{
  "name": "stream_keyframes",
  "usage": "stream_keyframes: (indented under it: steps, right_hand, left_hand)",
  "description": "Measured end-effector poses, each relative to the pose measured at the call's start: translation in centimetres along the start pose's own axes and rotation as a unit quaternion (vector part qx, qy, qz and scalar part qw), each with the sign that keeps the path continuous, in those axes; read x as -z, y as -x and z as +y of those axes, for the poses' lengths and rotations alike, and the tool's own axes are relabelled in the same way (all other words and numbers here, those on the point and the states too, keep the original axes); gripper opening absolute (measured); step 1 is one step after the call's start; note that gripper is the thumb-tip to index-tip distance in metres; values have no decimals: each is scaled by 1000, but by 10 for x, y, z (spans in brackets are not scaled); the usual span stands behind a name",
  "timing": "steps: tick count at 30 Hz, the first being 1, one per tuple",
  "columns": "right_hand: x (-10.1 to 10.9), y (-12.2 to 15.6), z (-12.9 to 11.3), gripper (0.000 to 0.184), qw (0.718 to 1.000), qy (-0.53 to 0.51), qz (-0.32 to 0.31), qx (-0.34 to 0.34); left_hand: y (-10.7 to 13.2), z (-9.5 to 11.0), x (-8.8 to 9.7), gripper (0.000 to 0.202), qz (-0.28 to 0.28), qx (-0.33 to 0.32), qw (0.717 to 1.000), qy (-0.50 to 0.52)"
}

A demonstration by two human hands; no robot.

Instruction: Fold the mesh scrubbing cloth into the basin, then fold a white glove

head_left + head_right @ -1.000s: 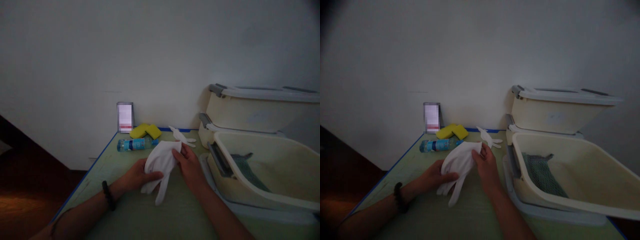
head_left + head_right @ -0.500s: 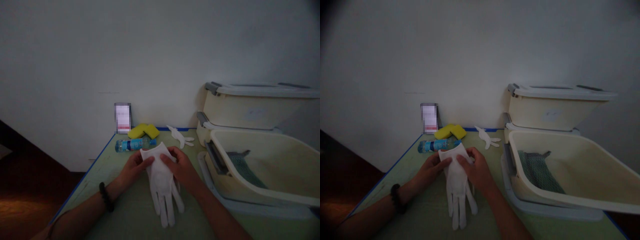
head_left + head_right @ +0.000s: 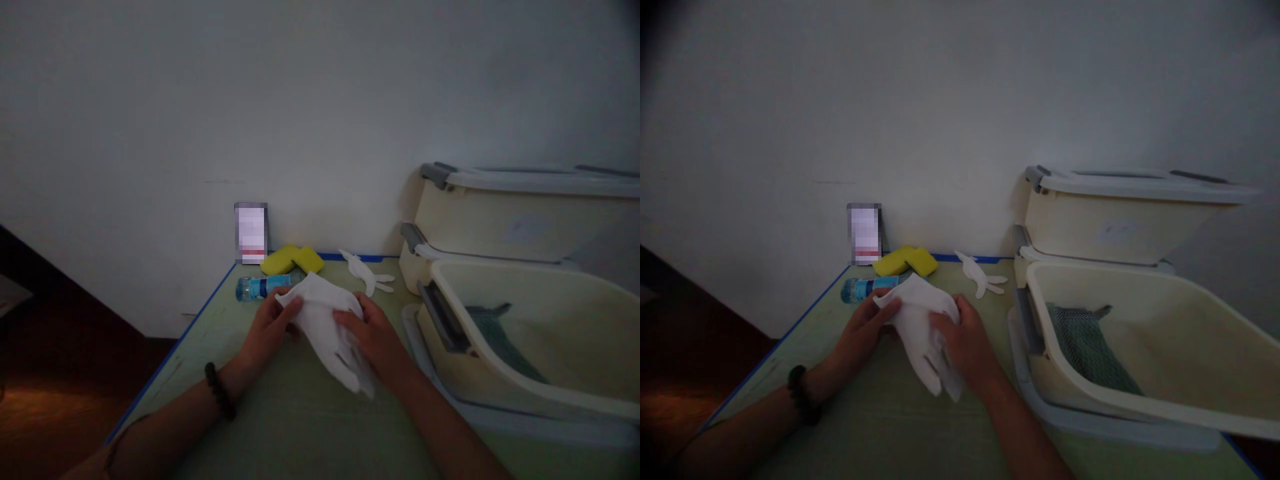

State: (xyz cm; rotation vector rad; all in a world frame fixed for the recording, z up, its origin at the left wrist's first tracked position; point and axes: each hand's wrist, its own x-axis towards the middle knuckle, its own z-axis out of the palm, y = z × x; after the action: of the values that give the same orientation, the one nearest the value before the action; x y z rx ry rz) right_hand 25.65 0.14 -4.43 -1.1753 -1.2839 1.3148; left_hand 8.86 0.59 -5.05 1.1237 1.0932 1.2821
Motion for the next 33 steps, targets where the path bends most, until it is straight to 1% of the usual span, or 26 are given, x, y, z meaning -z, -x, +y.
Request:
stream_keyframes:
  steps: [2,4,7,9,11,13,14,17,19,22,26,29,33]
  right_hand:
    - [3,-1,-1,10,996,69,41,44]
    - [4,-2,-1,11,986,128,61,91]
    - [2,-1,-2,13,974,180,52,128]
    - [0,0,-2,12,967,209,51,136]
    - [0,0,0,13,953,250,74,154]
    - [0,-1,3,16,934,295,92,179]
    - [1,-2,5,18,927,309,90,192]
    - [2,-2,9,24,920,315,63,225]
    - [0,-1,9,27,916,308,60,251]
    - [-3,2,6,24,904,304,80,291]
    - [-5,5,0,20,891,295,112,327]
    - [-5,5,-2,13,882,300,120,343]
    - [-3,4,0,13,881,301,144,335]
  left_hand:
    - [-1,0,2,23,-4,-8,1000,6]
    - [-3,-1,3,23,-8,-12,1000,18]
    - [-4,-4,5,25,-19,-20,999,19]
    - [-5,-6,5,28,-23,-27,999,-1]
    - [-5,-7,5,30,-24,-42,998,-36]
    - [-5,-8,6,27,-20,-74,994,-77]
    - [-4,-9,6,24,-17,-95,990,-98]
    - [-3,-9,8,15,-23,-142,977,-156]
    - [-1,-10,9,12,-25,-167,966,-193]
    - [0,-10,8,15,-9,-200,952,-230]
    - [2,-8,7,16,1,-223,945,-241]
    - [3,-6,7,10,-12,-237,938,-253]
    - [6,-5,7,10,-32,-253,935,-246]
